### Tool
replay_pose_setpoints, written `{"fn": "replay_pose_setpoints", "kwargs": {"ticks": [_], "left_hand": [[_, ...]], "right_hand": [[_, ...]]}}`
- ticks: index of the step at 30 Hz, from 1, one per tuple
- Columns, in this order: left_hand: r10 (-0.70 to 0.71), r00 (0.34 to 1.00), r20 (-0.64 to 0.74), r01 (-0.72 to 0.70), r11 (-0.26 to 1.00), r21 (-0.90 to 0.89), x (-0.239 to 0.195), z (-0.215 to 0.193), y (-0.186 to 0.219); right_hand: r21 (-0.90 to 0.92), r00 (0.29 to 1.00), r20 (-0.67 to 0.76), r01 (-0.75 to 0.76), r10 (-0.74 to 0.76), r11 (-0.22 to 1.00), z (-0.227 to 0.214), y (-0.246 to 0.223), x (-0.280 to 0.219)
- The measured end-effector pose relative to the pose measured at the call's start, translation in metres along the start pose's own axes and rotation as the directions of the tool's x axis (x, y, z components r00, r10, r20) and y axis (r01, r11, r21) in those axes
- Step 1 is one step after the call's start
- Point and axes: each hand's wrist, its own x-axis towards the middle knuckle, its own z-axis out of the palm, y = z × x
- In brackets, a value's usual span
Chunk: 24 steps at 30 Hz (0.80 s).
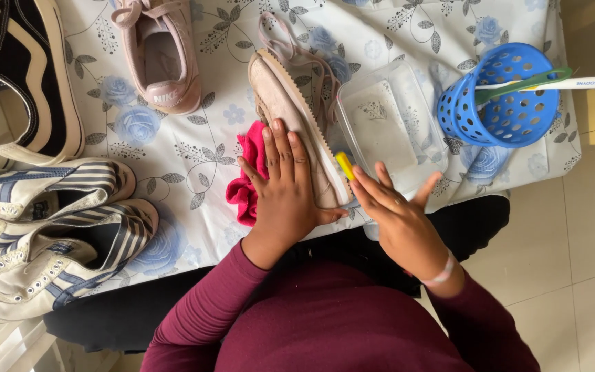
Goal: The person scrubs the sole and side of a pink sneaker using a yellow toothbrush dipped in a liquid solution. They repeatedly apply the brush to the shoe's surface and occasionally wipe it with a red cloth.
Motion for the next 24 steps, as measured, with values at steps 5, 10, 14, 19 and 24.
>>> {"fn": "replay_pose_setpoints", "kwargs": {"ticks": [5, 10, 14, 19, 24], "left_hand": [[0.003, 1.0, 0.018, -0.004, 1.0, 0.026, 0.001, -0.001, 0.0], [0.009, 1.0, 0.016, -0.009, 1.0, 0.026, 0.001, -0.004, 0.0], [0.0, 1.0, 0.014, 0.0, 1.0, 0.015, 0.0, 0.0, 0.0], [0.014, 0.999, -0.03, -0.014, 1.0, 0.007, 0.002, 0.0, 0.003], [0.014, 1.0, 0.009, -0.014, 0.998, 0.064, 0.006, -0.002, 0.005]], "right_hand": [[0.031, 0.998, -0.063, 0.002, 0.0, 1.0, 0.016, 0.0, -0.044], [-0.052, 0.996, -0.061, 0.06, -0.063, 0.997, 0.032, 0.0, -0.053], [-0.075, 0.996, -0.084, 0.026, -0.033, 0.997, 0.041, -0.002, -0.047], [-0.187, 1.0, -0.02, -0.005, 0.001, 0.982, 0.034, -0.001, -0.024], [-0.152, 0.998, -0.054, 0.013, -0.022, 0.988, 0.028, 0.004, 0.018]]}}
